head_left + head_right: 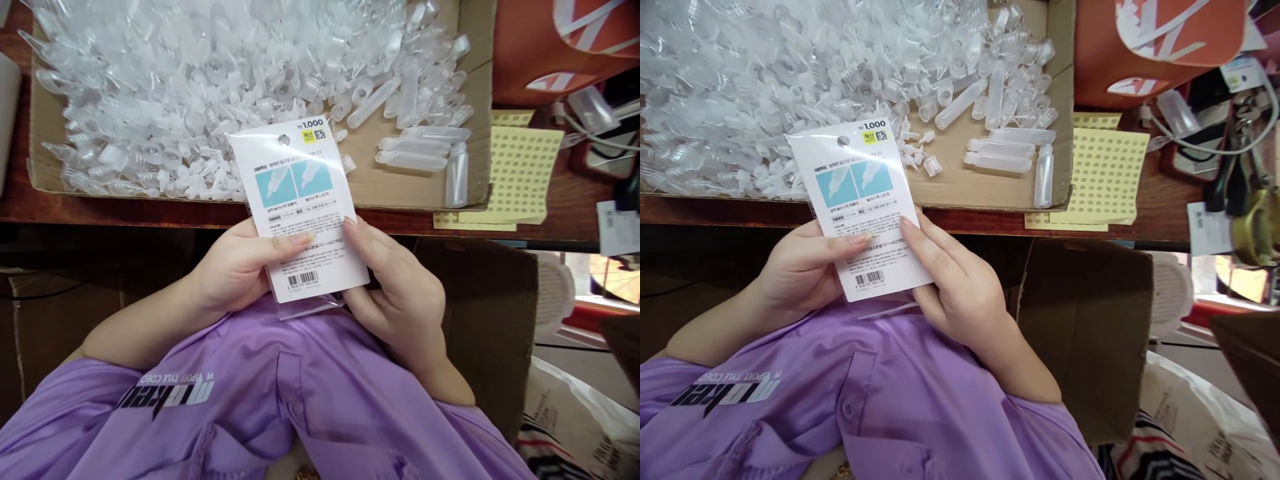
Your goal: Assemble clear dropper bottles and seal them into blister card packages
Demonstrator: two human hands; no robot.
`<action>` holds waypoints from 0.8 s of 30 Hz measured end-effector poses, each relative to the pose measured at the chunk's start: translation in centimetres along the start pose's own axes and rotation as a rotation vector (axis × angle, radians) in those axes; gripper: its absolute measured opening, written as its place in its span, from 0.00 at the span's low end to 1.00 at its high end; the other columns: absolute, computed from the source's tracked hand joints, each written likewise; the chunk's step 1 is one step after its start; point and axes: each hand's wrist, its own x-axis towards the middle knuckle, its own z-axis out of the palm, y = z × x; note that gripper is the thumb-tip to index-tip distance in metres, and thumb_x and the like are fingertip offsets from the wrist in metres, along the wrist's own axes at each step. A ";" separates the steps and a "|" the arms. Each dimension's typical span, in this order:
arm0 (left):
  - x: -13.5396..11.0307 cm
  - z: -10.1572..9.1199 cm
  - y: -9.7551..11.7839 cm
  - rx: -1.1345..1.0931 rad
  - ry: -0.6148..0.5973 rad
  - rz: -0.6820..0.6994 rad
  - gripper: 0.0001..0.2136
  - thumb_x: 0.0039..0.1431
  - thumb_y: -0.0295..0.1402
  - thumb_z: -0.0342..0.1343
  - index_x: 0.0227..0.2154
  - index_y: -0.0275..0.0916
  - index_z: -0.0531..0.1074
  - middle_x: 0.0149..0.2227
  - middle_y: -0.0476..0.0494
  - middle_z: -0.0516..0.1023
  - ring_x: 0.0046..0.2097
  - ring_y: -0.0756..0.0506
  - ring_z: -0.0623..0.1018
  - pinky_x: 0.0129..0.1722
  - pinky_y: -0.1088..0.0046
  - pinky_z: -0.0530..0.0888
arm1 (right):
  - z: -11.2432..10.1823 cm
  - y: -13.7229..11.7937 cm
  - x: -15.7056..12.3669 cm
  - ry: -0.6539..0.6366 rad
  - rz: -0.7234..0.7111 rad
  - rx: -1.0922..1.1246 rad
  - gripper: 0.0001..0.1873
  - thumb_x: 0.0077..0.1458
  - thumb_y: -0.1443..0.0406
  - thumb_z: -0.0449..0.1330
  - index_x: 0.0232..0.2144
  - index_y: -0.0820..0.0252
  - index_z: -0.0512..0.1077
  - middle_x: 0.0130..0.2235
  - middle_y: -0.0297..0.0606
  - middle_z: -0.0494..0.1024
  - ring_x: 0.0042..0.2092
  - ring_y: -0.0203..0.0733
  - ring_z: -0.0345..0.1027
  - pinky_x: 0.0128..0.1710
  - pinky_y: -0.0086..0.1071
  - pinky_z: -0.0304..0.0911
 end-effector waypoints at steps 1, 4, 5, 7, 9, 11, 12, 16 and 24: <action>0.0 0.0 0.0 -0.007 0.004 -0.005 0.08 0.54 0.24 0.66 0.38 0.36 0.83 0.45 0.40 0.85 0.57 0.30 0.78 0.60 0.47 0.72 | 0.0 0.0 0.0 -0.007 0.001 -0.001 0.41 0.55 0.77 0.60 0.67 0.49 0.59 0.62 0.36 0.72 0.60 0.45 0.70 0.60 0.35 0.71; -0.1 0.2 0.0 -0.010 -0.003 -0.007 0.07 0.54 0.24 0.65 0.36 0.37 0.83 0.43 0.42 0.86 0.56 0.31 0.78 0.60 0.48 0.73 | 0.1 0.0 -0.2 0.061 0.019 -0.018 0.37 0.57 0.78 0.58 0.65 0.48 0.63 0.58 0.35 0.77 0.56 0.42 0.74 0.57 0.33 0.72; -0.1 0.3 0.0 -0.007 -0.013 -0.010 0.07 0.54 0.24 0.66 0.36 0.37 0.83 0.43 0.42 0.86 0.57 0.32 0.78 0.60 0.49 0.73 | 0.3 0.0 -0.2 0.101 0.016 -0.027 0.36 0.57 0.77 0.59 0.64 0.48 0.64 0.56 0.35 0.78 0.54 0.42 0.75 0.55 0.33 0.74; -0.1 0.4 0.0 -0.001 -0.028 -0.018 0.07 0.53 0.24 0.66 0.37 0.37 0.83 0.44 0.42 0.85 0.58 0.31 0.77 0.60 0.50 0.73 | 0.5 0.0 -0.3 0.172 0.001 -0.055 0.34 0.57 0.76 0.60 0.63 0.48 0.67 0.53 0.35 0.80 0.51 0.42 0.77 0.51 0.33 0.76; -0.2 0.5 0.1 0.008 -0.041 -0.026 0.08 0.53 0.25 0.67 0.38 0.37 0.82 0.46 0.41 0.85 0.59 0.31 0.76 0.60 0.50 0.73 | 0.8 0.1 -0.3 0.201 -0.014 -0.075 0.34 0.57 0.75 0.61 0.63 0.47 0.67 0.52 0.35 0.81 0.48 0.42 0.78 0.48 0.33 0.76; -0.4 0.4 0.2 0.025 -0.071 -0.038 0.11 0.53 0.25 0.67 0.41 0.37 0.81 0.49 0.40 0.83 0.59 0.32 0.76 0.61 0.52 0.72 | 1.0 0.2 -0.3 0.217 -0.023 -0.086 0.35 0.56 0.76 0.62 0.63 0.48 0.67 0.52 0.36 0.81 0.47 0.43 0.78 0.47 0.33 0.76; -0.5 0.3 0.2 0.035 -0.090 -0.042 0.14 0.53 0.24 0.67 0.43 0.37 0.80 0.51 0.40 0.83 0.59 0.33 0.76 0.61 0.53 0.72 | 1.1 0.3 -0.2 0.232 -0.021 -0.088 0.35 0.56 0.76 0.61 0.63 0.48 0.67 0.52 0.36 0.80 0.47 0.43 0.78 0.47 0.34 0.76; -1.0 -0.3 -0.2 0.087 -0.105 -0.041 0.21 0.52 0.20 0.67 0.49 0.41 0.75 0.52 0.43 0.82 0.58 0.38 0.78 0.62 0.58 0.71 | 1.2 0.5 0.2 0.294 0.014 -0.095 0.34 0.56 0.76 0.59 0.63 0.48 0.66 0.51 0.37 0.80 0.48 0.45 0.77 0.48 0.37 0.76; -1.1 -2.2 0.1 0.211 -0.061 -0.022 0.20 0.56 0.24 0.66 0.51 0.41 0.72 0.52 0.41 0.82 0.54 0.41 0.81 0.56 0.67 0.75 | 0.1 0.8 -0.1 -0.130 0.163 0.219 0.39 0.57 0.65 0.66 0.67 0.48 0.58 0.59 0.42 0.73 0.55 0.46 0.73 0.47 0.35 0.77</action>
